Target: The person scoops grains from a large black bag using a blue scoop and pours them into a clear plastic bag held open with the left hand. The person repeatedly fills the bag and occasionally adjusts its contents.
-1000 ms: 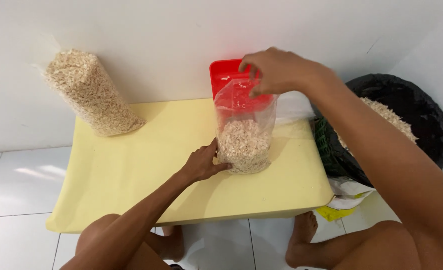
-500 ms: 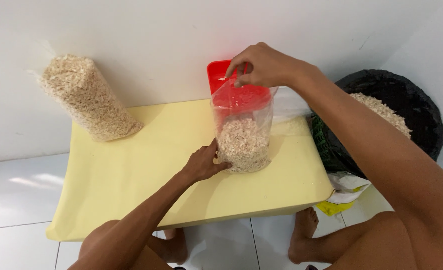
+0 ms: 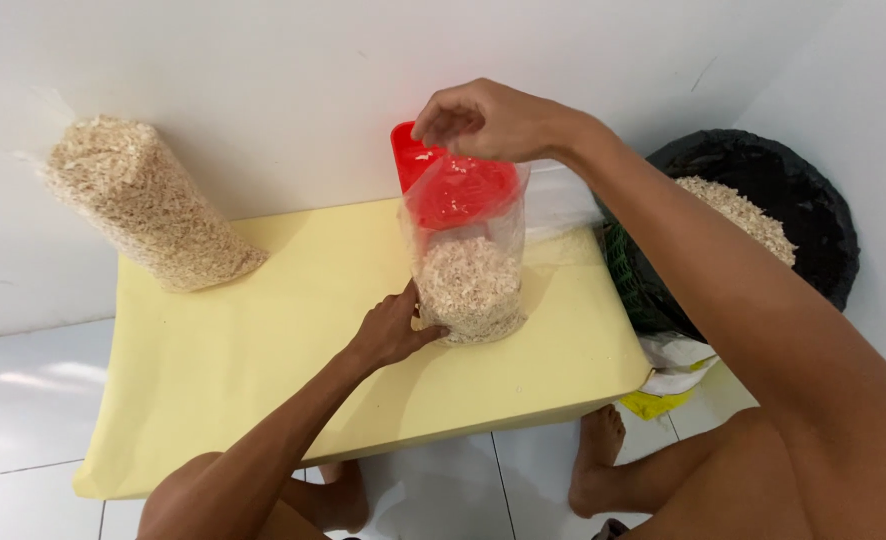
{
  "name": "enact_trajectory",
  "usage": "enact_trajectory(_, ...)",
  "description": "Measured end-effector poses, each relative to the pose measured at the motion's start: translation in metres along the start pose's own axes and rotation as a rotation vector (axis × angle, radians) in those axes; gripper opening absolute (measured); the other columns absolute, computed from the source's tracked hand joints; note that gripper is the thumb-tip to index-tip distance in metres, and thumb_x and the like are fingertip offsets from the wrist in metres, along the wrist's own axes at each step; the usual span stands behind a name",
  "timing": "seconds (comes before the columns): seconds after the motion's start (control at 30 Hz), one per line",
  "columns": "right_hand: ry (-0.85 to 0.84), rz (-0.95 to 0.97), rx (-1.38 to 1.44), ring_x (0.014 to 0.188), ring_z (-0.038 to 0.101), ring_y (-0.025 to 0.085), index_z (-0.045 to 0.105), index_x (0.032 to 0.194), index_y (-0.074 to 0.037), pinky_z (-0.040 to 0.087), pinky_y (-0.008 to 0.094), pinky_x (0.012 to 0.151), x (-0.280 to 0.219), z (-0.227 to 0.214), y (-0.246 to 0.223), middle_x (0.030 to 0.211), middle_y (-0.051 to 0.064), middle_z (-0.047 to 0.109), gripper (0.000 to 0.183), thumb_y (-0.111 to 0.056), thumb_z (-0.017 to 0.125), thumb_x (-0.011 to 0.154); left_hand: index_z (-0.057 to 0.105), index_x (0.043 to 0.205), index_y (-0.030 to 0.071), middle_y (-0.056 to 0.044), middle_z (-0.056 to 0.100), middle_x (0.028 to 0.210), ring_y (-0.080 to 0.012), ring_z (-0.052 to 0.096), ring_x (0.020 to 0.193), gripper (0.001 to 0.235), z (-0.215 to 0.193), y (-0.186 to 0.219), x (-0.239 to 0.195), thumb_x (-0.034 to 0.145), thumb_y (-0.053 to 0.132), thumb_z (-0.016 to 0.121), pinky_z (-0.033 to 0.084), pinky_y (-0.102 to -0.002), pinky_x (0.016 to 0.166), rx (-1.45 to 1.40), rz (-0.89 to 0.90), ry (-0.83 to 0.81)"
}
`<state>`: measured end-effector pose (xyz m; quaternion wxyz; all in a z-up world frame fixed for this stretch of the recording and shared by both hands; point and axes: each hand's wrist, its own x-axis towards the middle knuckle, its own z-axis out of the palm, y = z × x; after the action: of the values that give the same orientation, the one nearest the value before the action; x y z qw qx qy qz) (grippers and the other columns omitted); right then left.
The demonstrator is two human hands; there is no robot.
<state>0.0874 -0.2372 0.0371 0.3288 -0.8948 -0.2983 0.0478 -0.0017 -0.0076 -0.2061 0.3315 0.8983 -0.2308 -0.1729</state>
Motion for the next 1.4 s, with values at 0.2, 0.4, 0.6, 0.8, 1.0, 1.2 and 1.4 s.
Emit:
enact_trajectory(0.2,-0.252,0.167,-0.075,0.123,0.063,0.041,0.072,0.122,-0.008,0.042,0.054,0.108,0.002,0.004,-0.024,0.123,0.019,0.071,0.040,-0.008,0.076,0.083,0.041,0.133,0.009,-0.013,0.065,0.133,-0.0307,0.067,0.124,0.061,-0.023,0.033,-0.009,0.090,0.040,0.072,0.054,-0.059,0.103,0.076,-0.093,-0.121)
enact_trajectory(0.4,-0.086,-0.009,-0.084,0.048,0.036,0.010,0.085,0.087,-0.012,0.035,0.025,0.052,0.006,0.013,-0.022,0.062,-0.001,0.066,0.012,-0.021,0.077,0.090,0.025,0.157,0.011,-0.017,0.072,0.120,-0.0368,0.070,0.107,0.094,0.003,-0.002,0.001,0.083,0.038,0.077,0.058,-0.048,0.081,0.034,0.023,0.007)
enact_trajectory(0.6,0.074,-0.075,-0.116,0.057,0.058,0.010,0.081,0.097,-0.009,0.047,0.023,0.059,0.007,0.000,-0.002,0.087,0.005,0.079,0.019,-0.025,0.071,0.096,0.027,0.156,0.013,-0.013,0.074,0.119,-0.0347,0.073,0.104,0.092,0.000,0.000,0.003,0.082,0.036,0.078,0.059,-0.047,0.077,0.035,0.037,0.008)
enact_trajectory(0.8,0.334,-0.330,-0.119,0.089,0.075,0.026,0.071,0.116,0.009,0.062,0.034,0.085,-0.049,-0.050,0.033,0.102,0.021,0.075,0.019,-0.008,0.065,0.110,0.033,0.152,0.009,-0.014,0.072,0.115,-0.0354,0.071,0.100,0.086,0.003,-0.002,0.000,0.085,0.044,0.074,0.056,-0.047,0.077,0.081,-0.025,0.019)
enact_trajectory(1.0,0.492,0.183,-0.056,0.086,0.067,0.019,0.069,0.118,0.005,0.055,0.032,0.083,-0.184,-0.062,0.156,0.098,0.012,0.070,0.020,-0.011,0.067,0.108,0.039,0.147,0.007,-0.010,0.072,0.122,-0.0293,0.070,0.113,0.093,-0.019,0.005,-0.008,0.078,0.057,0.079,0.057,-0.046,0.088,0.195,-0.174,0.038)
enact_trajectory(1.2,0.257,0.931,-0.314,0.100,0.073,0.043,0.080,0.116,-0.017,0.054,0.051,0.096,-0.296,-0.015,0.261,0.093,0.011,0.081,0.034,-0.015,0.067,0.085,0.077,0.099,0.019,0.000,0.079,0.094,-0.0258,0.078,0.096,0.028,-0.092,0.051,-0.032,0.088,0.044,0.071,0.061,-0.046,0.084,0.259,-0.405,-0.023)
enact_trajectory(1.4,0.084,0.913,-0.116,0.116,0.067,0.047,0.077,0.123,-0.013,0.049,0.054,0.103,-0.307,0.009,0.267,0.112,0.021,0.077,0.040,-0.003,0.066,0.085,0.070,0.104,-0.002,-0.016,0.070,0.078,-0.0221,0.071,0.071,0.023,-0.030,0.110,-0.026,0.090,0.017,0.070,0.058,-0.029,0.051,-0.307,-0.251,-0.429)
